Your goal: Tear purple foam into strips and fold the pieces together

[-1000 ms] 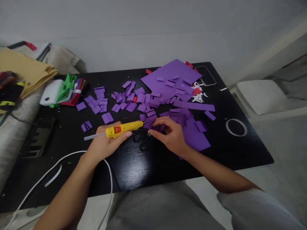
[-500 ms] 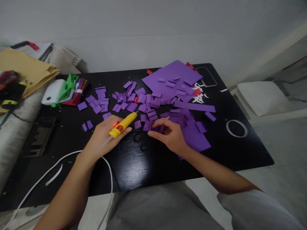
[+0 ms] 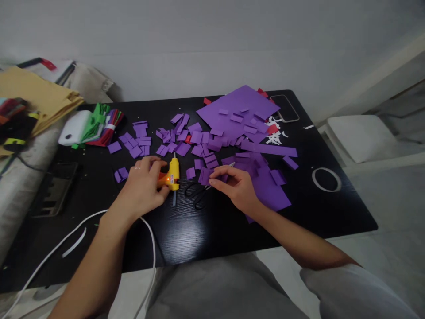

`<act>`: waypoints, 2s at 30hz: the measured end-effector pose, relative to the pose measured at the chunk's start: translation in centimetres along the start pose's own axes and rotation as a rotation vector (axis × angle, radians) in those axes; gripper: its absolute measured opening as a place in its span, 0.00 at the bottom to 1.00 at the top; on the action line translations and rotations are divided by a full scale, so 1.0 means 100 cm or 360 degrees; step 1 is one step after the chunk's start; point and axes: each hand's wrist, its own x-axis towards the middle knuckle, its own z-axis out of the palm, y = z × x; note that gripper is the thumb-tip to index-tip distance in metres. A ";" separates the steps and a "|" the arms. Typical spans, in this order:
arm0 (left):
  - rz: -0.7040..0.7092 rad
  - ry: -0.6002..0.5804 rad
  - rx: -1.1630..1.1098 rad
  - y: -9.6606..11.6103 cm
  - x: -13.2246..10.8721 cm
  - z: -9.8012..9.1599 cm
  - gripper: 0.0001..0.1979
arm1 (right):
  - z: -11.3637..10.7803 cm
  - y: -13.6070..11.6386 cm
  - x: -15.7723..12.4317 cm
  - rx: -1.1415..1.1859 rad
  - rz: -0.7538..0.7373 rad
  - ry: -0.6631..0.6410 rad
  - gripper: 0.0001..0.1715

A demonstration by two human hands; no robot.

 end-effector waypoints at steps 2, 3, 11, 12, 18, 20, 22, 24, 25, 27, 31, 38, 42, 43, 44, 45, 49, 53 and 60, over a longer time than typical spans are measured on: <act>0.0176 0.0198 -0.0198 0.014 -0.001 -0.004 0.29 | 0.001 0.000 -0.001 0.0018 -0.0030 -0.0017 0.05; 0.0309 0.0232 -0.0316 0.020 -0.002 -0.004 0.32 | 0.002 0.000 -0.002 0.0021 -0.0045 -0.0031 0.05; 0.0655 0.0237 -0.0599 0.037 -0.007 0.012 0.36 | 0.007 0.004 -0.009 -0.0040 -0.0172 -0.0208 0.06; 0.0669 0.0260 -0.0599 0.035 -0.007 0.013 0.34 | 0.007 0.004 -0.010 -0.0057 -0.0177 -0.0221 0.06; 0.0715 0.0376 -0.0609 0.033 -0.006 0.011 0.26 | 0.009 0.005 -0.011 -0.0049 -0.0176 -0.0229 0.05; 0.0715 0.0384 -0.0637 0.033 -0.006 0.011 0.24 | 0.009 0.004 -0.011 -0.0053 -0.0145 -0.0232 0.05; 0.0716 0.0377 -0.0661 0.034 -0.006 0.011 0.24 | 0.009 0.003 -0.011 -0.0053 -0.0105 -0.0231 0.06; 0.0715 0.0362 -0.0677 0.034 -0.006 0.010 0.25 | 0.009 0.003 -0.011 -0.0039 -0.0067 -0.0225 0.07; 0.0718 0.0355 -0.0679 0.034 -0.006 0.010 0.25 | 0.009 0.003 -0.012 -0.0031 -0.0050 -0.0220 0.08; 0.0728 0.0356 -0.0682 0.035 -0.005 0.009 0.24 | 0.009 0.003 -0.012 -0.0008 -0.0025 -0.0208 0.09; 0.0744 0.0395 -0.0704 0.035 -0.005 0.009 0.22 | 0.010 0.004 -0.011 0.0101 -0.0031 -0.0187 0.16; 0.0741 0.0430 -0.0765 0.036 -0.004 0.009 0.22 | 0.009 0.004 -0.009 0.0151 0.0045 -0.0219 0.16; 0.0743 0.0445 -0.0802 0.036 -0.003 0.009 0.22 | 0.009 0.004 -0.008 0.0153 0.0035 -0.0190 0.15; 0.0737 0.0445 -0.0816 0.036 -0.003 0.009 0.21 | 0.009 0.004 -0.008 0.0155 0.0035 -0.0188 0.15; 0.0729 0.0441 -0.0835 0.036 -0.003 0.009 0.21 | 0.009 0.004 -0.008 0.0159 0.0033 -0.0186 0.15; 0.0706 0.0425 -0.0863 0.037 -0.003 0.008 0.21 | 0.009 0.004 -0.008 0.0162 0.0030 -0.0184 0.15; 0.0446 0.0268 -0.1192 0.043 -0.005 0.009 0.24 | 0.010 0.002 -0.011 0.0125 0.0025 -0.0166 0.13; 0.0103 0.0176 -0.1510 0.050 -0.008 0.015 0.16 | 0.011 -0.001 -0.015 0.0078 -0.0006 -0.0173 0.12; -0.0143 0.0160 -0.1697 0.058 -0.007 0.017 0.10 | 0.011 -0.001 -0.015 0.0024 -0.0099 -0.0151 0.11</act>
